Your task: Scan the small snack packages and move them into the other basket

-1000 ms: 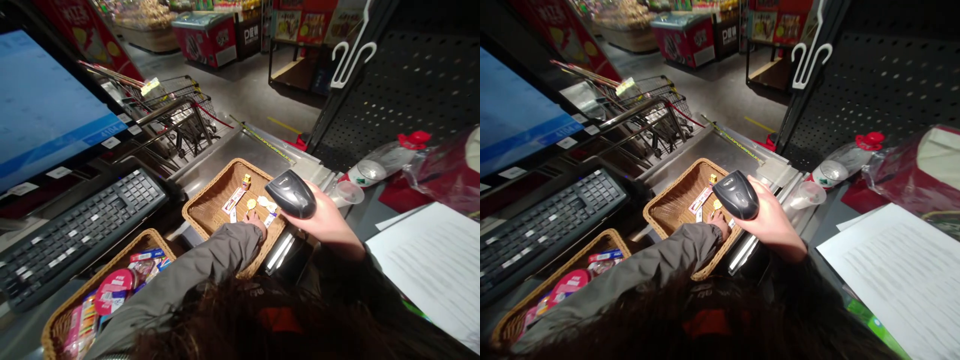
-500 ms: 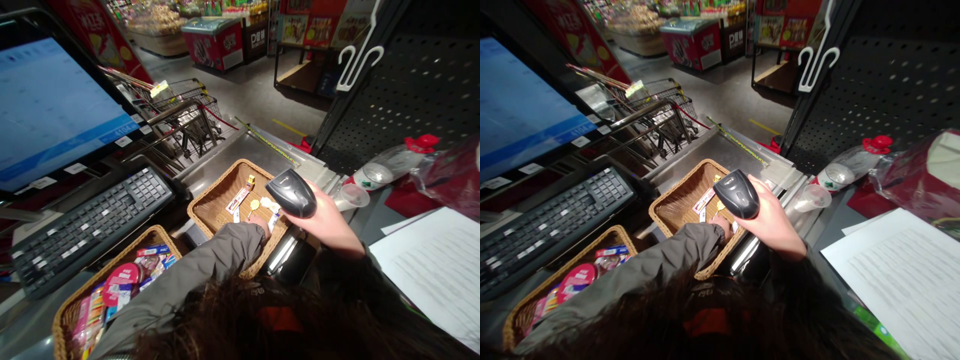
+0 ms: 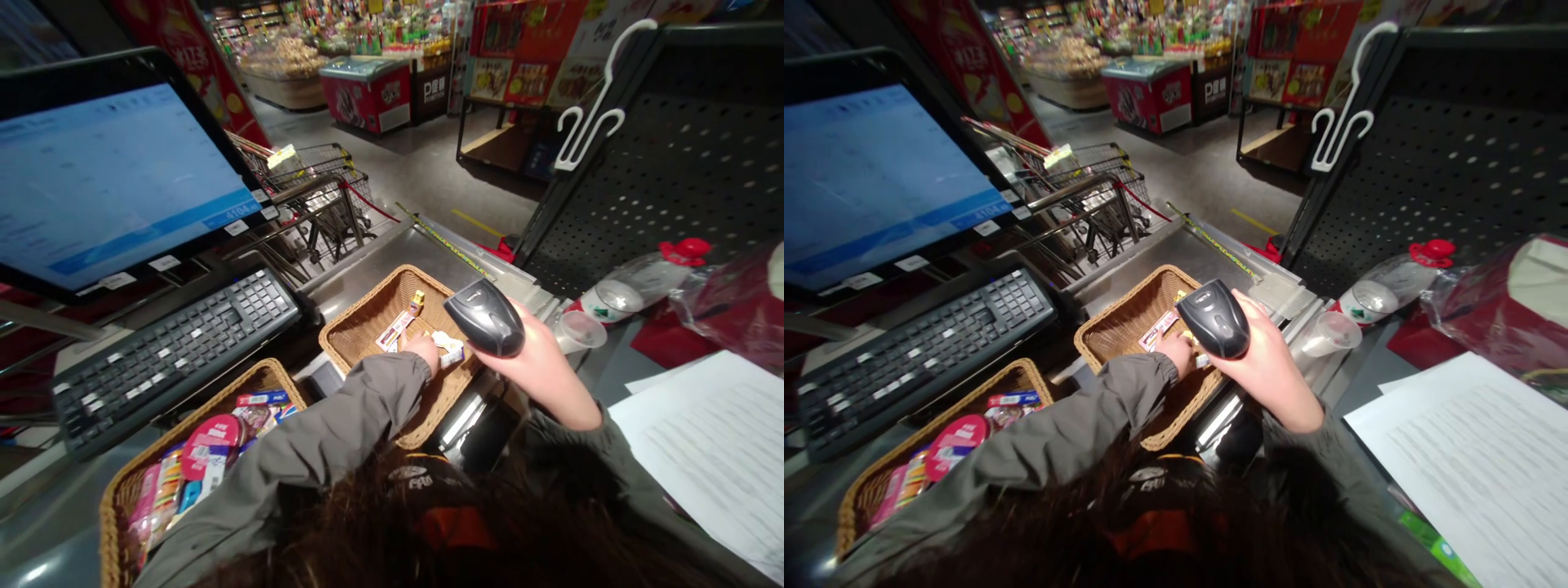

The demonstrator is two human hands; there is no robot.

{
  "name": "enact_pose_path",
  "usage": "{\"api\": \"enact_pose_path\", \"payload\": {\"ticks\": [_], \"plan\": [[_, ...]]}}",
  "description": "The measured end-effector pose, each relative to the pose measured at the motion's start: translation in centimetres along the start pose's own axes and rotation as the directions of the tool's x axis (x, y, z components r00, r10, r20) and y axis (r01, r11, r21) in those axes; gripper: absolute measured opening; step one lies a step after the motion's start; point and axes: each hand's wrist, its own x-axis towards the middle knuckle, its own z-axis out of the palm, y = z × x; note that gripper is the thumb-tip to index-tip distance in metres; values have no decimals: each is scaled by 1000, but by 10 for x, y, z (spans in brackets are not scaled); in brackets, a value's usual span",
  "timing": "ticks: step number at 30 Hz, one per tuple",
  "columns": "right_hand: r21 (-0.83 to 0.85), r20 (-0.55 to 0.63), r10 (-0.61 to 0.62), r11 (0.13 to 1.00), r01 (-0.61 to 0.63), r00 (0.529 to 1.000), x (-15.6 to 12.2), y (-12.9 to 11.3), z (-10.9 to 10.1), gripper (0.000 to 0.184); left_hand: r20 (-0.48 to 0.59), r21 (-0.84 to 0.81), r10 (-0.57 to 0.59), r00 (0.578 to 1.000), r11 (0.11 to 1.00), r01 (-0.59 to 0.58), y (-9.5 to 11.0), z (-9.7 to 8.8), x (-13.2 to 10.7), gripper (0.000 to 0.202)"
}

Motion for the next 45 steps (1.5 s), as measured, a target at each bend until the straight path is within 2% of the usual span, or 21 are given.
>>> {"api": "enact_pose_path", "payload": {"ticks": [2,5,9,12,15,20,26,30,32,37,42,45], "plan": [[-30,-10,-16,999,16,1000,0,-4,1,52,-41,15,15,999,1000,-15,-14,-25,-8,22],[-74,-43,-72,995,68,997,0,-11,5,53,-176,29,-3,984,1000,8,-34,-77,-33,13],[-71,-108,-141,989,133,984,0,-28,15,60,-415,56,-44,909,996,74,-59,-143,-89,17],[-51,-100,-217,976,213,971,0,-48,26,65,-526,48,-97,845,988,144,-76,-172,-139,18],[-25,-41,-372,928,371,928,0,-73,37,59,-587,-6,-174,791,978,211,-92,-187,-185,21],[22,54,-537,844,536,842,-5,-122,57,65,-670,4,-229,706,950,313,-110,-197,-257,24],[51,173,-655,752,657,736,-21,-169,84,58,-702,-60,-279,655,940,337,-132,-191,-325,34],[99,199,-701,710,697,685,-29,-191,98,56,-684,-140,-341,645,929,343,-148,-184,-360,36],[119,199,-715,696,708,670,-32,-199,103,56,-682,-164,-357,639,925,342,-153,-182,-374,37],[118,270,-695,711,694,666,-41,-213,114,57,-687,-206,-377,621,921,331,-164,-176,-398,35],[134,298,-701,702,699,648,-48,-220,120,58,-700,-204,-361,617,928,312,-173,-170,-410,37],[133,289,-700,705,697,653,-51,-225,121,58,-697,-203,-364,618,927,317,-178,-169,-413,36]]}}
